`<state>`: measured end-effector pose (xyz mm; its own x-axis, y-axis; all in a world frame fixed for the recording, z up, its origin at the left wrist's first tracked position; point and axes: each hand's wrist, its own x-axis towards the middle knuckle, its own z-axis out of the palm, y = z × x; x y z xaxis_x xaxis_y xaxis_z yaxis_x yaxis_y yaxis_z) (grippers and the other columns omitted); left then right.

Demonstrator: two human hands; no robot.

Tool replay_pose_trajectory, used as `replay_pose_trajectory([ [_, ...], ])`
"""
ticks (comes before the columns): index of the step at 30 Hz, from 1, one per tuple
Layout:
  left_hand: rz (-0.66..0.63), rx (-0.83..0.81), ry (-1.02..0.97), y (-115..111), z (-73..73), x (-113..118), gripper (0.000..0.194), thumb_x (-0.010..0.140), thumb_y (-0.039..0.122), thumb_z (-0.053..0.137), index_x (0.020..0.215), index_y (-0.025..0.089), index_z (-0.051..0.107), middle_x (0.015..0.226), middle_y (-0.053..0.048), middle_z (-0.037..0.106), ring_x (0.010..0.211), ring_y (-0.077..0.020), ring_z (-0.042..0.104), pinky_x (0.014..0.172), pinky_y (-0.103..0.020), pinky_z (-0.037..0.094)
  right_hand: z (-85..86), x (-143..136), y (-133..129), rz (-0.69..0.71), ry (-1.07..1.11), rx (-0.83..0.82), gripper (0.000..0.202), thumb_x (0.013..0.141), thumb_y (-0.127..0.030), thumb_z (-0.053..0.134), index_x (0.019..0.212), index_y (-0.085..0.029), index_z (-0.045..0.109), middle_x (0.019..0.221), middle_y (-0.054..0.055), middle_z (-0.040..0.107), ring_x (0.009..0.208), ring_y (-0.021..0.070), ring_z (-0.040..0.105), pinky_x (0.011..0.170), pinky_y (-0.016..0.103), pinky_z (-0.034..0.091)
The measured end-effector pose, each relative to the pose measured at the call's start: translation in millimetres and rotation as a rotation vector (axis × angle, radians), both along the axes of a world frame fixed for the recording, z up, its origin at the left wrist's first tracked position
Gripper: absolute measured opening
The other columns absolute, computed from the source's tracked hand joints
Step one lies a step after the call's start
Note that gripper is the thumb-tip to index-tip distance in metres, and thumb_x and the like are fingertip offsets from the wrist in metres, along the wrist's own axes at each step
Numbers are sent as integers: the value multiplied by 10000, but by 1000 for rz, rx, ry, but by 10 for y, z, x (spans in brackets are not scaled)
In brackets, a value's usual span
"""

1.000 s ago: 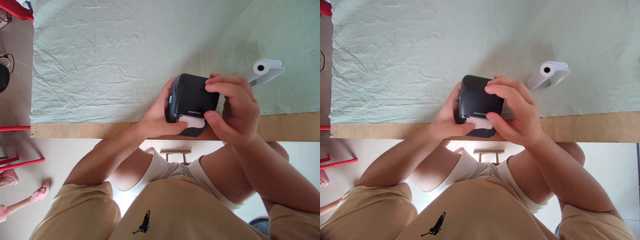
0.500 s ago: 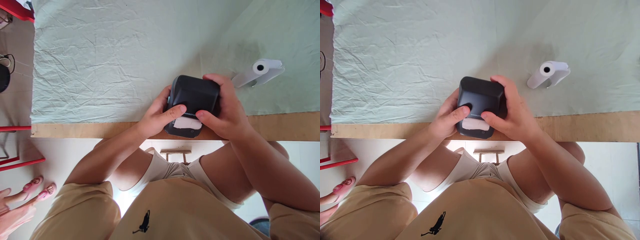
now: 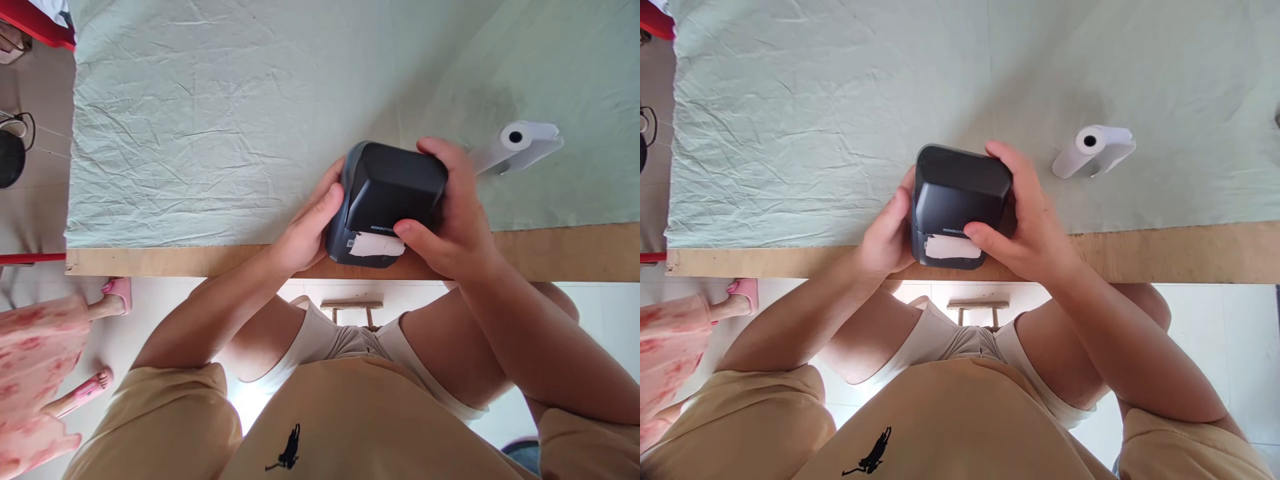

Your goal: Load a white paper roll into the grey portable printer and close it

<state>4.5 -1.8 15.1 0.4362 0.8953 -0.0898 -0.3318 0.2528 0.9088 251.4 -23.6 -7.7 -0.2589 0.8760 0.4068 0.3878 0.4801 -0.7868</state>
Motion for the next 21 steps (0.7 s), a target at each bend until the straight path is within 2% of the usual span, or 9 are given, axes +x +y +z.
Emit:
replay_pose_trajectory([
  [2, 44, -37, -24, 0, 11, 41, 465, 1116, 729, 886, 1350, 328, 882, 1564, -34, 940, 1870, -417, 659, 1499, -556, 646, -16, -16, -3, 5, 23, -2, 763, 1236, -679, 669, 1934, -570, 379, 1838, 78, 687, 1657, 421, 779, 1354, 697, 739],
  [5, 79, -58, -45, 2, -6, 65, 403, 1134, 685, 871, 1278, 309, 879, 1542, -52, 953, 1858, -402, 675, 1504, -542, 644, -12, -7, -20, -15, -28, -40, 802, 1227, -675, 665, 1954, -537, 358, 1898, 77, 650, 1722, 461, 739, 1369, 755, 721],
  [8, 36, -39, -33, 23, -55, 48, 497, 1156, 784, 810, 1199, 292, 866, 1413, -74, 972, 1746, -428, 776, 1397, -590, 728, 31, 20, -30, -28, -94, -82, 861, 1199, -661, 726, 1962, -505, 361, 1916, 97, 650, 1743, 476, 718, 1378, 757, 714],
  [11, -31, -8, 17, 59, -94, 13, 684, 1115, 955, 755, 1171, 279, 846, 1287, -103, 965, 1590, -457, 864, 1223, -615, 811, 98, 57, -23, -31, -151, -114, 988, 1102, -686, 900, 1942, -470, 426, 1910, 138, 661, 1749, 491, 703, 1359, 711, 733],
  [14, -41, -17, 37, 82, -93, -7, 676, 1103, 947, 773, 1118, 273, 812, 1256, -114, 952, 1507, -458, 889, 1133, -608, 828, 164, 105, -35, -40, -204, -118, 1088, 1012, -693, 1017, 1925, -469, 467, 1885, 151, 672, 1765, 511, 685, 1306, 694, 765],
  [18, -41, -39, 18, 88, -76, 8, 607, 1106, 882, 812, 1134, 276, 814, 1276, -90, 958, 1558, -457, 869, 1180, -610, 816, 224, 184, -85, -110, -252, -11, 979, 1058, -641, 984, 1910, -473, 531, 1820, 160, 698, 1722, 526, 708, 1296, 720, 752],
  [21, -76, -84, -29, 88, -81, 14, 698, 1084, 956, 796, 1213, 271, 843, 1310, -87, 967, 1611, -478, 841, 1238, -623, 793, 257, 222, -118, -169, -285, 142, 869, 1046, -628, 994, 1821, -412, 666, 1591, 185, 787, 1479, 485, 822, 1186, 687, 775],
])
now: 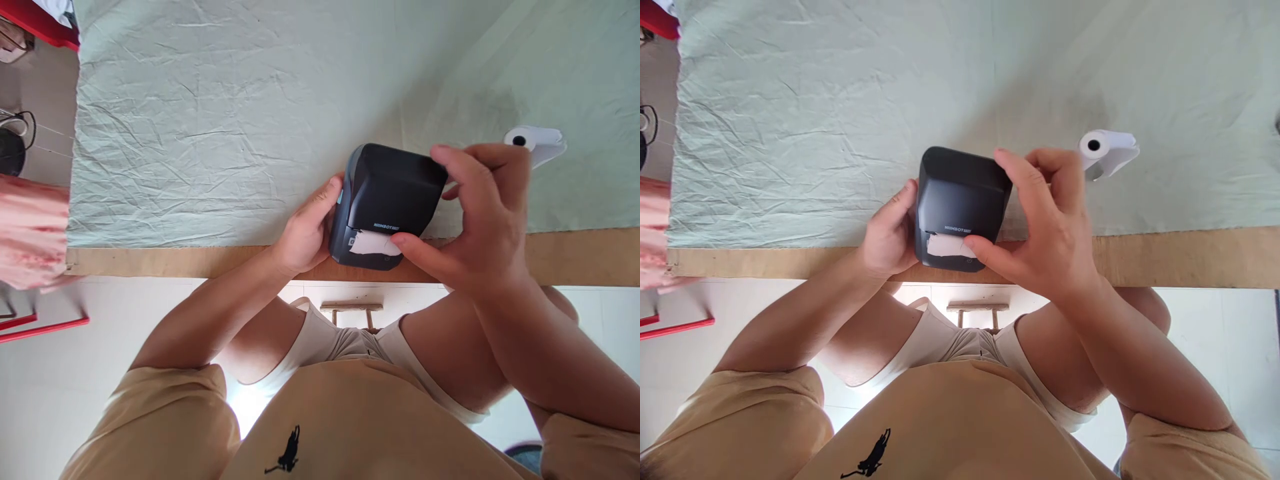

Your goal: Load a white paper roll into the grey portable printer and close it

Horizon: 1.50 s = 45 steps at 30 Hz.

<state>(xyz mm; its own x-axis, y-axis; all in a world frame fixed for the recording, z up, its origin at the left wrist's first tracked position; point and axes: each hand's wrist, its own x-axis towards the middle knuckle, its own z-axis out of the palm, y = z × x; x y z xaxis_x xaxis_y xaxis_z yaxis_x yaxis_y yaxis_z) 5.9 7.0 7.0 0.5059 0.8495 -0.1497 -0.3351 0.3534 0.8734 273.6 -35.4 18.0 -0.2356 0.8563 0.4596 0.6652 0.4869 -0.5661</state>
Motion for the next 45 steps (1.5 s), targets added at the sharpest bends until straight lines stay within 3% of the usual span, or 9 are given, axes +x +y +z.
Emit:
replay_pose_trajectory([
  [3, -46, -21, -10, -14, 0, -30, 771, 983, 982, 915, 1266, 267, 858, 1340, -85, 966, 1526, -476, 872, 1217, -597, 781, 42, -44, -54, -37, 33, 65, 684, 1096, -654, 931, 1701, -389, 752, 1103, 70, 823, 966, 323, 847, 829, 502, 755],
  [8, 9, 116, 134, -62, 21, -92, 687, 983, 903, 997, 1270, 293, 865, 1306, -44, 928, 1388, -401, 889, 1216, -553, 733, 114, -195, -114, -70, 175, 159, 480, 1207, -646, 807, 1600, -372, 771, 679, -88, 675, 451, 153, 531, 413, 338, 344],
  [14, 7, 158, 157, -70, -5, -98, 750, 1026, 980, 891, 1294, 282, 853, 1294, -90, 910, 1345, -415, 891, 1162, -551, 718, 119, -196, 63, -197, 297, 281, 318, 1148, -697, 821, 1256, -399, 790, 1177, 25, 765, 661, 183, 747, 491, 407, 548],
  [18, 1, 164, 170, -66, -11, -102, 801, 1012, 1011, 882, 1318, 271, 847, 1335, -105, 913, 1335, -396, 888, 1152, -522, 718, 113, -216, 118, -147, 323, 348, 324, 1125, -547, 836, 949, -334, 665, 1006, 47, 755, 787, 253, 817, 470, 399, 473],
  [23, -19, 179, 174, -60, -13, -107, 795, 1011, 1014, 882, 1304, 278, 826, 1306, -80, 924, 1277, -348, 881, 1089, -460, 726, 179, -261, 75, -169, 117, 202, 105, 1138, -315, 785, 1043, -360, 791, 972, -3, 896, 697, 221, 782, 548, 409, 474],
  [27, -27, 181, 171, -59, -26, -116, 772, 1056, 970, 878, 1345, 256, 823, 1274, -86, 906, 1231, -325, 879, 1060, -434, 707, 265, -350, 21, -199, -155, 172, 240, 1169, -225, 720, 1001, -336, 851, 777, -27, 818, 624, 183, 655, 579, 396, 357],
  [32, -25, 231, 177, -55, -68, -139, 788, 1063, 982, 856, 1375, 259, 846, 1358, -103, 909, 1295, -359, 871, 1096, -462, 700, 328, -387, -14, -195, -255, 82, 152, 1149, -316, 731, 1034, -308, 831, 803, -9, 804, 625, 181, 580, 621, 394, 229],
  [39, 17, 265, 182, -39, -66, -127, 819, 1066, 960, 866, 1555, 306, 803, 1669, -120, 846, 1708, -450, 737, 1429, -579, 632, 463, -200, 6, 44, -76, -40, 233, 1068, -236, 834, 1273, -347, 834, 934, -24, 868, 600, 163, 632, 570, 358, 463],
  [45, 56, 138, 106, -85, -31, -62, 702, 1125, 875, 853, 1587, 359, 740, 1648, -58, 876, 1673, -390, 795, 1396, -579, 683, 238, 112, 135, -17, 609, -165, 671, 965, -1051, 814, 1331, -489, 822, 1165, 44, 847, 644, 258, 668, 408, 448, 437],
])
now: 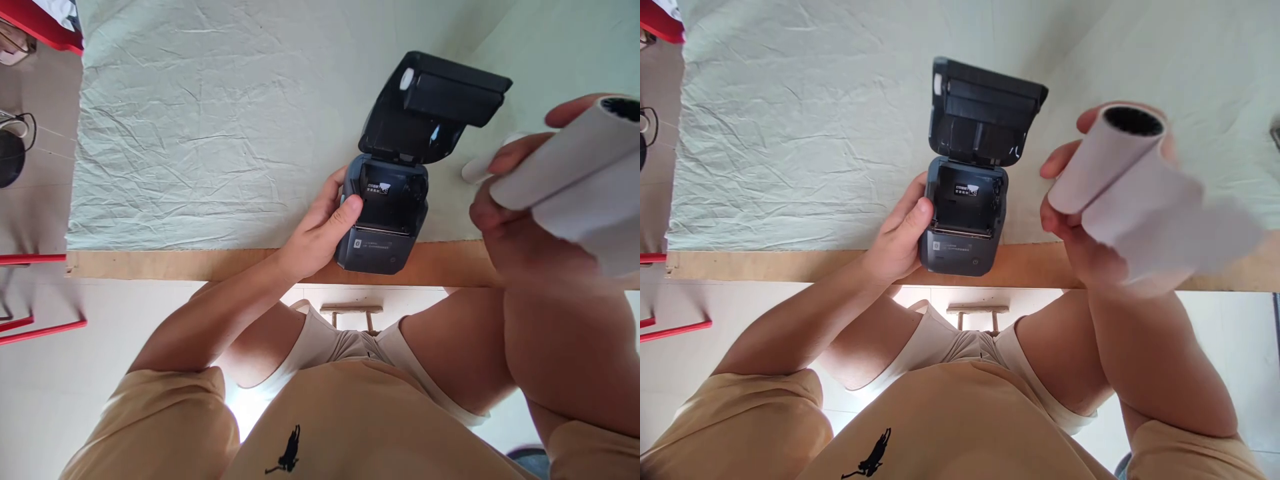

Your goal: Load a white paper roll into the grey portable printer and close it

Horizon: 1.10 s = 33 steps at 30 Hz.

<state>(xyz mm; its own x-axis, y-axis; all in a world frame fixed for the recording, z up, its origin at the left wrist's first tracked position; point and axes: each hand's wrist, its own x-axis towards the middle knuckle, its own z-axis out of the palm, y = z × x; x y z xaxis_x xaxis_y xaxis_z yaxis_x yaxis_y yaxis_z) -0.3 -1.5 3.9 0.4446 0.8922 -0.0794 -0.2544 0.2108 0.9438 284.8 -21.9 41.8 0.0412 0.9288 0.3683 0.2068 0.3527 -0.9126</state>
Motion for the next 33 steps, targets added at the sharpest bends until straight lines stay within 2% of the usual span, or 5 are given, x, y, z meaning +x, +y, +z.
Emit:
replay_pose_trajectory([
  [4, 23, -22, -5, -8, -4, 10, 755, 1080, 906, 883, 1594, 372, 736, 1619, -55, 895, 1636, -393, 819, 1311, -565, 733, -316, 121, 136, -90, -2, -123, 556, 973, -896, 920, 1127, -401, 719, 823, -6, 688, 536, 229, 550, 411, 403, 369],
  [13, 14, 28, -16, 19, -56, -16, 690, 1136, 867, 845, 1568, 337, 752, 1664, -63, 881, 1557, -358, 864, 1264, -528, 761, -384, 51, 1, -67, -681, 170, 169, 1185, -492, 798, 1215, -331, 756, 1074, 76, 838, 1003, 307, 821, 854, 482, 691],
  [22, -14, 72, 5, 55, -96, -61, 739, 1161, 879, 809, 1649, 331, 726, 1737, -66, 856, 1672, -375, 816, 1363, -542, 740, -320, 102, -42, -46, -721, 82, 359, 1076, -366, 830, 1434, -384, 801, 1318, 25, 944, 1045, 314, 906, 868, 491, 740],
  [28, -45, 65, -13, 47, -130, -77, 714, 1176, 853, 800, 1652, 327, 717, 1707, -67, 873, 1663, -380, 829, 1361, -559, 746, -251, 460, 10, -457, -612, 378, 383, 1104, -505, 676, 1373, -355, 905, 1252, 100, 912, 1163, 413, 910, 904, 623, 691],
  [33, -39, 79, -3, 64, -155, -87, 741, 1168, 852, 808, 1688, 334, 709, 1755, -69, 848, 1704, -389, 798, 1409, -575, 719, -408, 769, 327, -268, -917, 163, 702, 964, -544, 960, 1628, -361, 824, 1614, 145, 879, 1535, 511, 830, 1213, 740, 670],
])
